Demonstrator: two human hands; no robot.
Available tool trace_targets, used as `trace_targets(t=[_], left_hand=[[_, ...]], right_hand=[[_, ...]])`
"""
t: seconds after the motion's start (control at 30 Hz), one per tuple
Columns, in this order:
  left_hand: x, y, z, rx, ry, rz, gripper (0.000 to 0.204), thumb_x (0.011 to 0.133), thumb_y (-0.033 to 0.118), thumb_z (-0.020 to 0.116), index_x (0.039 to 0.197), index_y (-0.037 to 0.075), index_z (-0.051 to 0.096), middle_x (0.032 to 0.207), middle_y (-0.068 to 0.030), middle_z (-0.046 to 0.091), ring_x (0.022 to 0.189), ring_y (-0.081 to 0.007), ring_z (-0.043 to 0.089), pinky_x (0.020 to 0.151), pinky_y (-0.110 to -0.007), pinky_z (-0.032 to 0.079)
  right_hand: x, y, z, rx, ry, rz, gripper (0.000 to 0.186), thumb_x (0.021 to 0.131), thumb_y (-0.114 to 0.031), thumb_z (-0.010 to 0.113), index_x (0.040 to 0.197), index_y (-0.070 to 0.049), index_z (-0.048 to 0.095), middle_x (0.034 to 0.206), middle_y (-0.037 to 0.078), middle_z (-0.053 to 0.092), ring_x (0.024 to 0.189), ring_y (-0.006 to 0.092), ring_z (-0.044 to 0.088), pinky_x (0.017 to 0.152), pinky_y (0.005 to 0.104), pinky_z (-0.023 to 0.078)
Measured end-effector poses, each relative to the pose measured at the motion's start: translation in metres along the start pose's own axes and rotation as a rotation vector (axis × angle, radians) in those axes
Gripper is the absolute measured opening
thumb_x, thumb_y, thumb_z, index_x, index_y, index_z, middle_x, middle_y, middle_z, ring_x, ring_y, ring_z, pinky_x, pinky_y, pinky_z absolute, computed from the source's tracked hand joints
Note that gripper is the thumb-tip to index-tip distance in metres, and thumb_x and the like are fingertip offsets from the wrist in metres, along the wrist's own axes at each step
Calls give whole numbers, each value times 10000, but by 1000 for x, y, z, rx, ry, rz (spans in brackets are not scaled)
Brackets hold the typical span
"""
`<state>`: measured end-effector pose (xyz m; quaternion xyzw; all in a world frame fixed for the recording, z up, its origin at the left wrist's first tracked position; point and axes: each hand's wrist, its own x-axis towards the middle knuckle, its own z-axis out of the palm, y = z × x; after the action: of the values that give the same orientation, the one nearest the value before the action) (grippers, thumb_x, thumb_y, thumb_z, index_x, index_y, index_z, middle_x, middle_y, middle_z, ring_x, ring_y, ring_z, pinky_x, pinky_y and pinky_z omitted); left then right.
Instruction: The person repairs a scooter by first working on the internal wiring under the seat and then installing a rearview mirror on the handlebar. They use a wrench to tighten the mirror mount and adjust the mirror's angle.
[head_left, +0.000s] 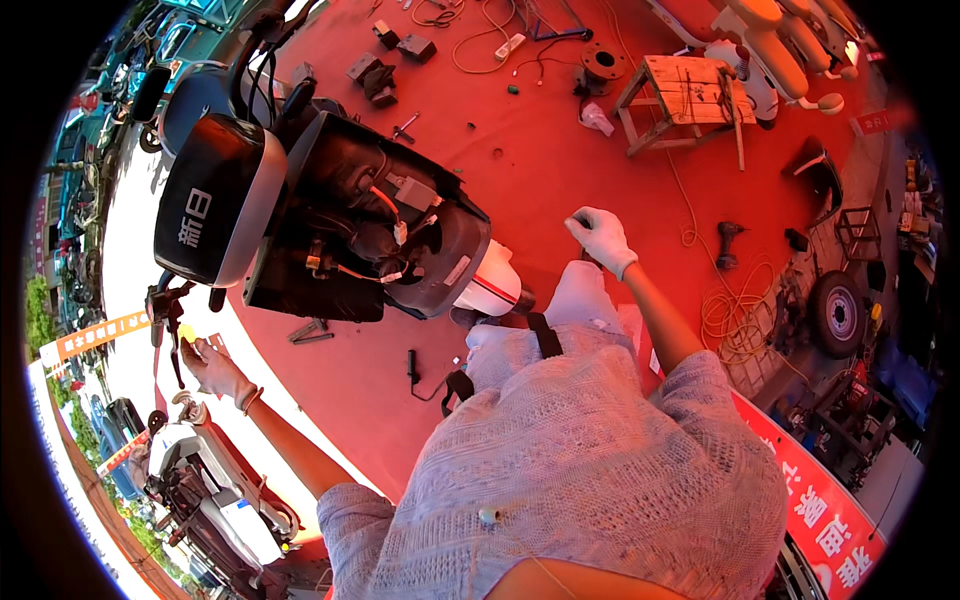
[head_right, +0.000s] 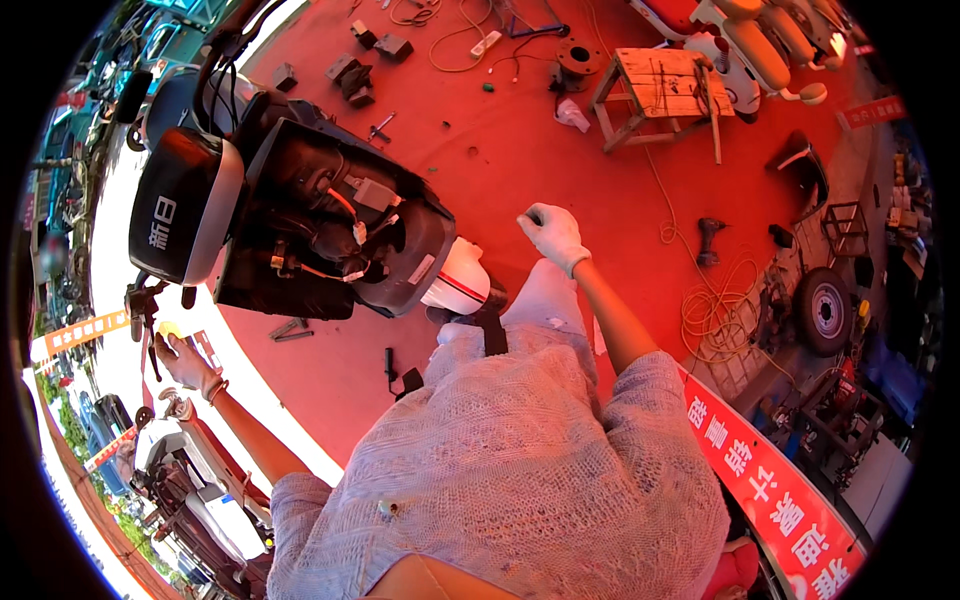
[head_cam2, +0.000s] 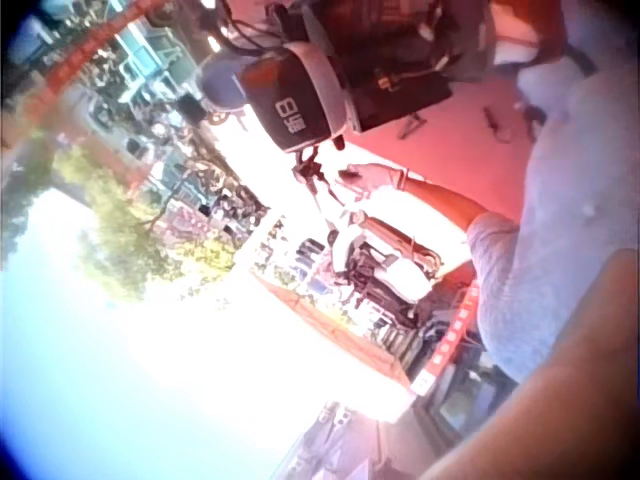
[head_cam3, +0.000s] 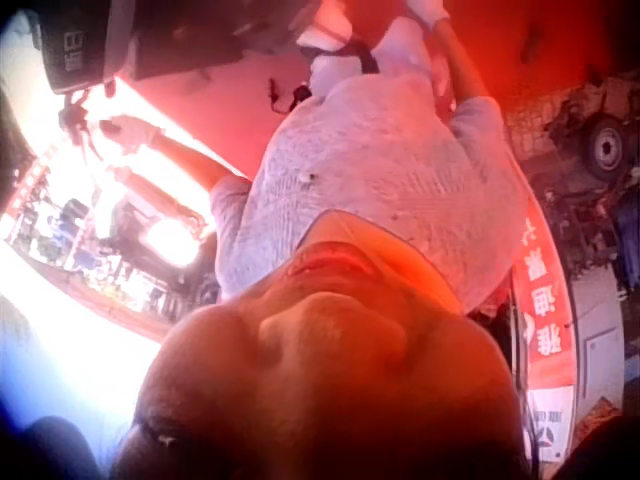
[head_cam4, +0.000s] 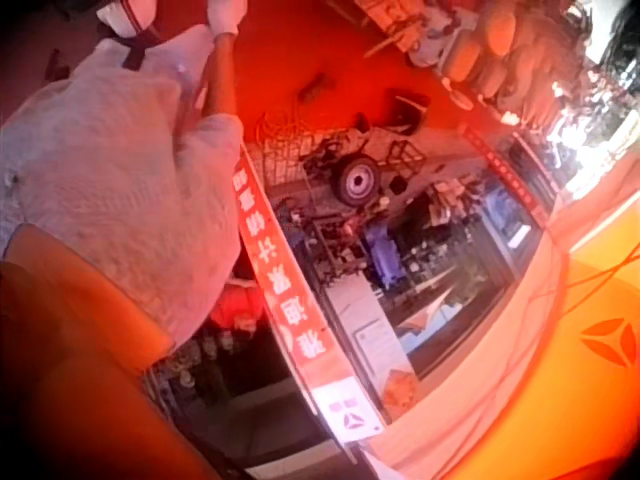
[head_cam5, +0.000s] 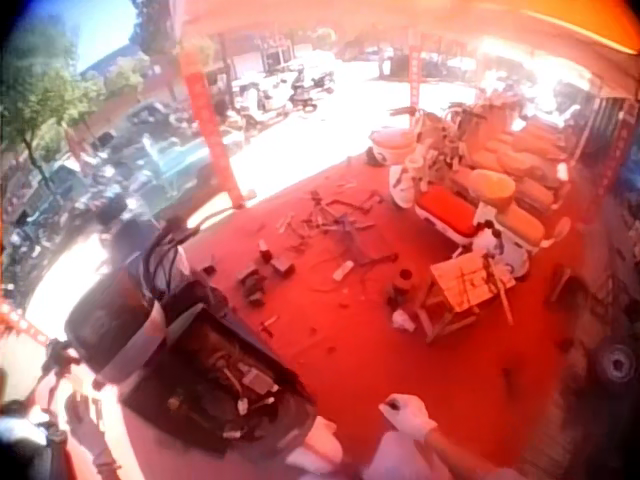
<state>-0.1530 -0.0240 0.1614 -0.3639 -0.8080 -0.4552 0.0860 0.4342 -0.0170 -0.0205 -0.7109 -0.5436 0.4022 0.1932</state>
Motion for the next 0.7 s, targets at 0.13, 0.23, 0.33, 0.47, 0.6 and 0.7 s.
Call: trace_targets(t=[0.13,0.23,0.33,0.47,0.6,0.7], left_hand=[[-128,103,67,-53,-123,-67,305,941,177,500,1157,-28,568,1128,-133,613,997,-231,598,905,-327,458],[-198,143,131,-189,-384,-50,249,940,182,501,1041,-15,615,971,-93,643,900,-159,591,822,-286,472],[-241,198,194,-345,-672,-201,226,934,205,523,979,10,628,825,-36,638,724,-112,581,707,-262,486],[-265,263,234,-232,-768,-21,221,922,201,524,940,7,628,734,-52,633,655,-138,592,629,-285,471],[-239,288,247,-190,-694,-31,230,920,221,528,917,12,625,699,-72,607,660,-179,601,624,-309,463],[-196,310,245,-115,-504,63,275,924,278,537,891,19,625,727,-67,605,698,-181,598,633,-306,455]], right_hand=[[38,118,-58,-29,-99,207,279,820,-300,599,854,-31,662,771,141,653,747,269,637,705,375,488],[17,205,-128,83,21,312,246,846,-238,584,803,-1,631,621,78,600,527,154,575,514,307,461],[-26,254,-196,282,153,440,177,859,-136,577,777,20,588,587,34,552,467,94,506,418,264,412],[-18,282,-247,161,134,494,157,878,-117,571,859,35,603,635,53,571,493,96,515,431,260,424],[68,216,-254,202,110,384,141,885,-113,564,869,20,612,656,41,575,504,83,512,435,246,412],[171,159,-240,265,-28,166,130,884,-84,546,884,30,608,682,25,576,537,67,512,460,231,425]])
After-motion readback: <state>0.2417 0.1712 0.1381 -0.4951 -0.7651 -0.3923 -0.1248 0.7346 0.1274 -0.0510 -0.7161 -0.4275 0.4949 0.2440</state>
